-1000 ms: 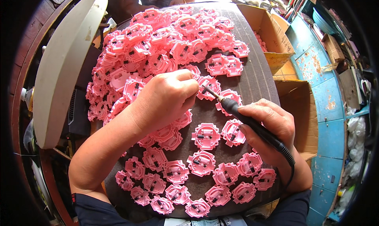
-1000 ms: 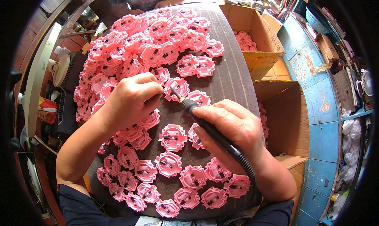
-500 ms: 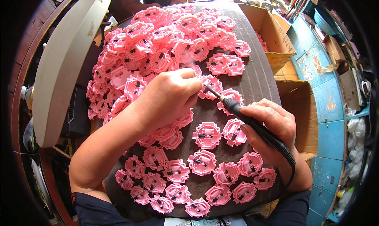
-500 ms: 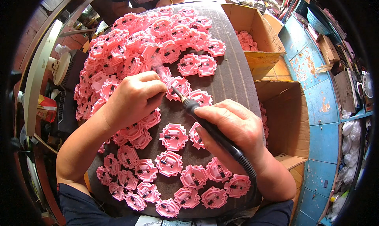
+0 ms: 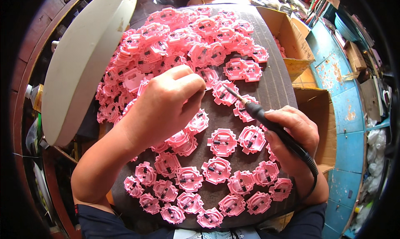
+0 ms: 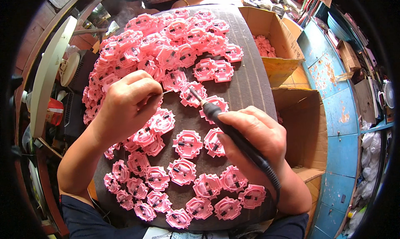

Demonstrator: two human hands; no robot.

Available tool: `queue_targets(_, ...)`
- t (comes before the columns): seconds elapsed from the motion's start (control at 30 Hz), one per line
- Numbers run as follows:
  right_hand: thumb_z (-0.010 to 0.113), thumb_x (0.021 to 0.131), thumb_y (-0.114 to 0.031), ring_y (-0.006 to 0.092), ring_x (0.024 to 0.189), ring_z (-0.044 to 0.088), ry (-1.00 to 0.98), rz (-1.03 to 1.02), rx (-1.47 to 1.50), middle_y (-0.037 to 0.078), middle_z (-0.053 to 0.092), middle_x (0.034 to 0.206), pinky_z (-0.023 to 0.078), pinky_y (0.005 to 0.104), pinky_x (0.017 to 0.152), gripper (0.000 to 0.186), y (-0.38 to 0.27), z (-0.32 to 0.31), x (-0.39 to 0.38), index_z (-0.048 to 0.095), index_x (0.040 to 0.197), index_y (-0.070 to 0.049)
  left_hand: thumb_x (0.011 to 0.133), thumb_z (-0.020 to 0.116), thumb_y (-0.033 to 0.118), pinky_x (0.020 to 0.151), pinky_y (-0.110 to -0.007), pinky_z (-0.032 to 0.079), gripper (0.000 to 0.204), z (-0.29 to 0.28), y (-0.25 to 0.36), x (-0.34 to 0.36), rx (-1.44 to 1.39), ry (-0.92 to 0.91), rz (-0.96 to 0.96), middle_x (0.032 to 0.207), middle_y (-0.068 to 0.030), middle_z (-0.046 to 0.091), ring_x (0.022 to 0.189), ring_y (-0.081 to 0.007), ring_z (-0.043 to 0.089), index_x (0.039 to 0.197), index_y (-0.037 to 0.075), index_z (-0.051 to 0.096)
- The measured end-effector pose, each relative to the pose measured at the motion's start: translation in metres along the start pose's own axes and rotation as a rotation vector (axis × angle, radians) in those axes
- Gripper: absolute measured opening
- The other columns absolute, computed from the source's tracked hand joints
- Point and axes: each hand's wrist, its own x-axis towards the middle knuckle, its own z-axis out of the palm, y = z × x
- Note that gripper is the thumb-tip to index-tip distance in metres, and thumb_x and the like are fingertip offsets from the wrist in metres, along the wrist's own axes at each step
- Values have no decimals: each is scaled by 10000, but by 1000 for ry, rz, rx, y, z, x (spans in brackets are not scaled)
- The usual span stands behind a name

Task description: The person uses a soldering iron to apply solder to small pink plastic components arranged on a work surface. The person picks up each component, applies solder to specific points, and places the component back on the table. The process is repeated for many components throughout the clip.

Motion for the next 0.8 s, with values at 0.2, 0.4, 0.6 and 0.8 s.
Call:
queue_targets(0.2,763,696,119,258,678,685,35,-31,-38,141,685,795,547,335,618,379,-9,-7,-12,732,1062,27,865,780,-53,601,-317,487,142,-23,24,-14,-39,-58,-21,771,-84,649,683,-211,651,964,22,712)
queue_targets(0.4,772,653,70,264,604,644,-56,-31,1,141,668,777,512,355,554,396,-38,-21,-28,732,1045,31,827,795,-37,660,-397,553,194,-10,41,-37,-99,-262,43,883,-105,659,757,-294,677,992,12,705)
queue_targets(0.6,785,653,55,280,615,660,-99,-21,9,155,680,789,519,366,557,418,-46,-22,-42,721,1065,36,820,790,8,655,-410,553,201,6,39,-47,-67,-314,107,894,-92,656,756,-292,682,996,23,695)
queue_targets(0.8,780,658,67,281,596,658,-82,-39,0,150,674,762,513,360,542,406,-44,-20,-43,718,1057,35,823,783,-3,640,-408,551,193,18,41,-44,-88,-308,130,884,-100,653,750,-293,682,989,17,687)
